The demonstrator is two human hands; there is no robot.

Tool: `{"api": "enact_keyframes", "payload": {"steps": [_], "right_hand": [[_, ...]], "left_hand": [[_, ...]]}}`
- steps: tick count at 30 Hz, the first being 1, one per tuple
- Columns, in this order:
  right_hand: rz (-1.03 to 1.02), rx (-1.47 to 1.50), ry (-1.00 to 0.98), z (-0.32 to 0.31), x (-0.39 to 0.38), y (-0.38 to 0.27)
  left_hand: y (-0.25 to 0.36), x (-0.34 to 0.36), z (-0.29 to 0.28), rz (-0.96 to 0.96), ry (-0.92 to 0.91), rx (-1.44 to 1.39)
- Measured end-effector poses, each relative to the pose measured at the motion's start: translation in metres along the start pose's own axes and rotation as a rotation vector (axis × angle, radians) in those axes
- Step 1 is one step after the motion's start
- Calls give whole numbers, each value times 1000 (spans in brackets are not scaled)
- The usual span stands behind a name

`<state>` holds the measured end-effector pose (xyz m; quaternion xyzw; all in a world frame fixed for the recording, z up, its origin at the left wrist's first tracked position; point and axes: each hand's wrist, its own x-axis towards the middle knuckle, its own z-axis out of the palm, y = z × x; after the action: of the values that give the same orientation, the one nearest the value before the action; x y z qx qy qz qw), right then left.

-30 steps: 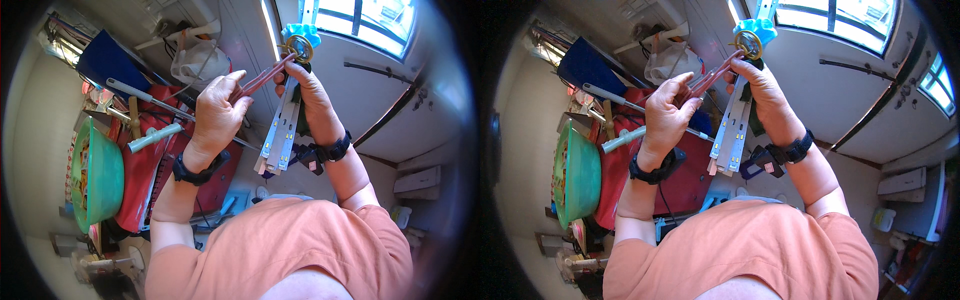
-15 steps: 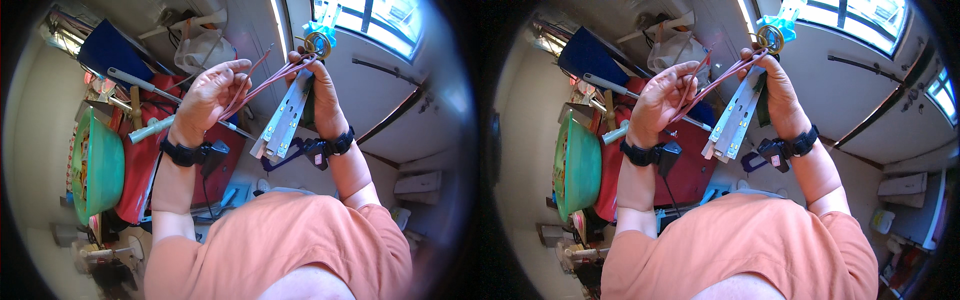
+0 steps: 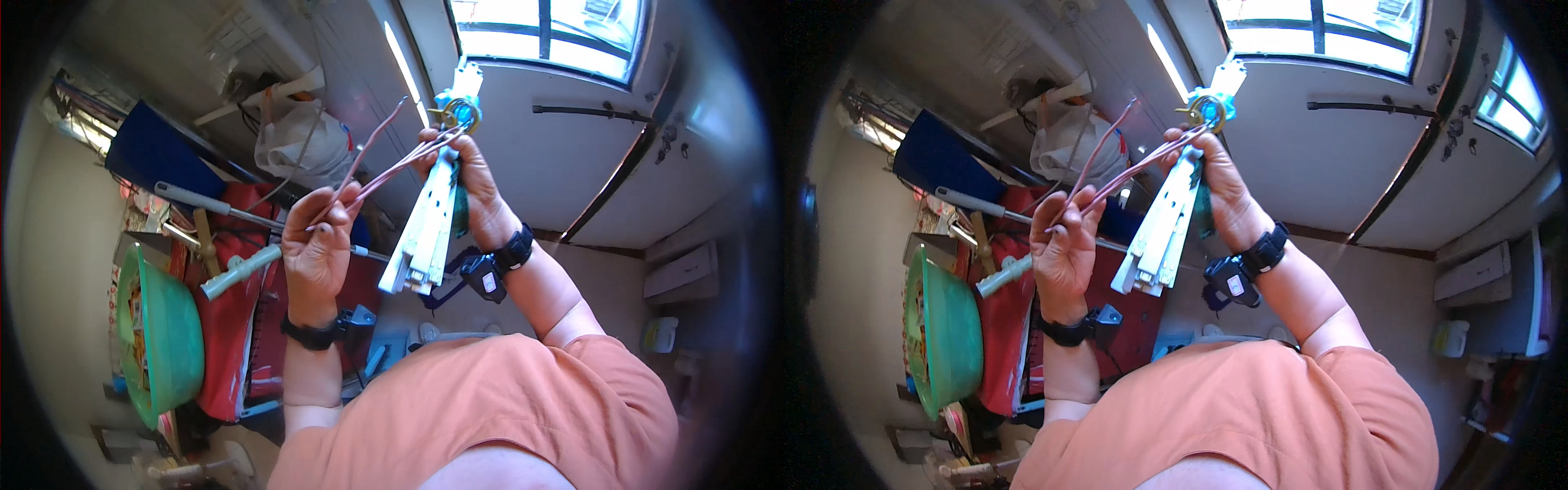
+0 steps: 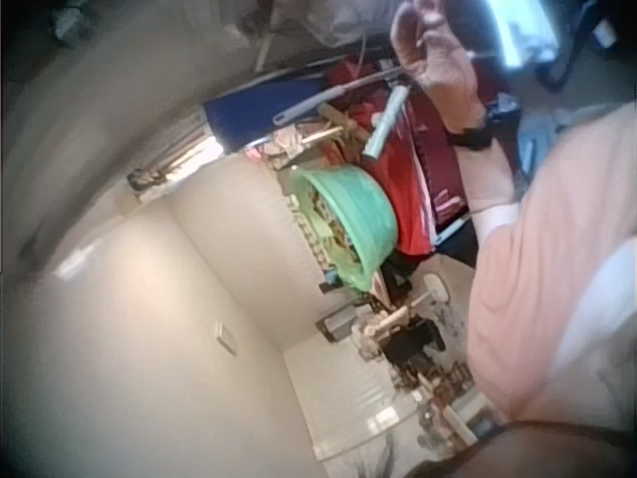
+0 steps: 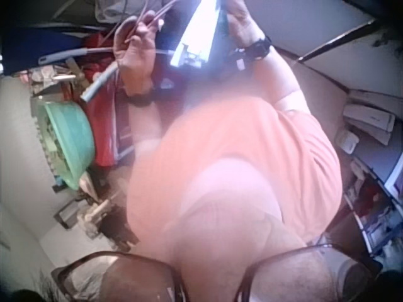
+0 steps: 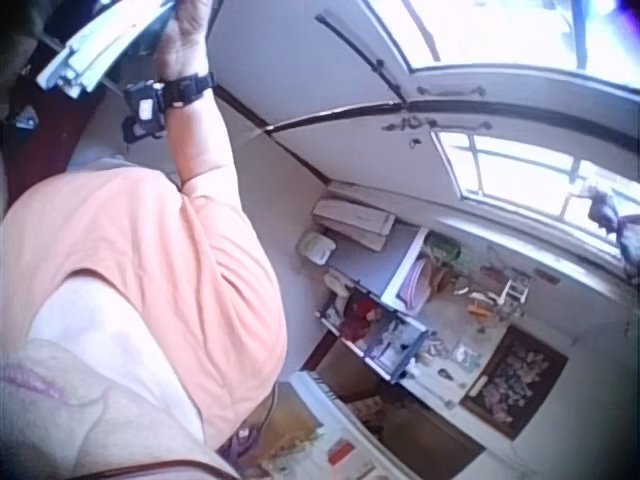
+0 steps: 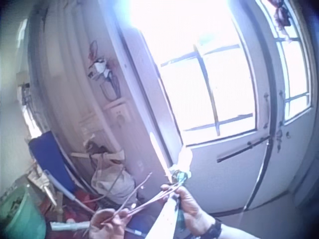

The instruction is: The person picks up a coil of pink wire and a connector from the floor, walks to a wall-mounted electronic unit, and inserts the wire ends into the device.

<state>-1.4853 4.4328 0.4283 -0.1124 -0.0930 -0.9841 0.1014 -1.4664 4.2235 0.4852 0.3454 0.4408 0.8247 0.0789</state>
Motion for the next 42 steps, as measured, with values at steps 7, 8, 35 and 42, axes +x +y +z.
{"api": "enact_keyframes", "payload": {"steps": [7,8,35,42], "right_hand": [[-53,-747,52,11,-12,1],[-73,-917,81,12,-13,-1],[-398,-1704,-93,-5,-21,10],[-420,-1742,-140,3,-23,15]], "left_hand": [[62,49,15,232,64,232],[72,60,15,237,59,297],[65,102,47,87,-330,880],[49,92,50,-51,-357,944]]}}
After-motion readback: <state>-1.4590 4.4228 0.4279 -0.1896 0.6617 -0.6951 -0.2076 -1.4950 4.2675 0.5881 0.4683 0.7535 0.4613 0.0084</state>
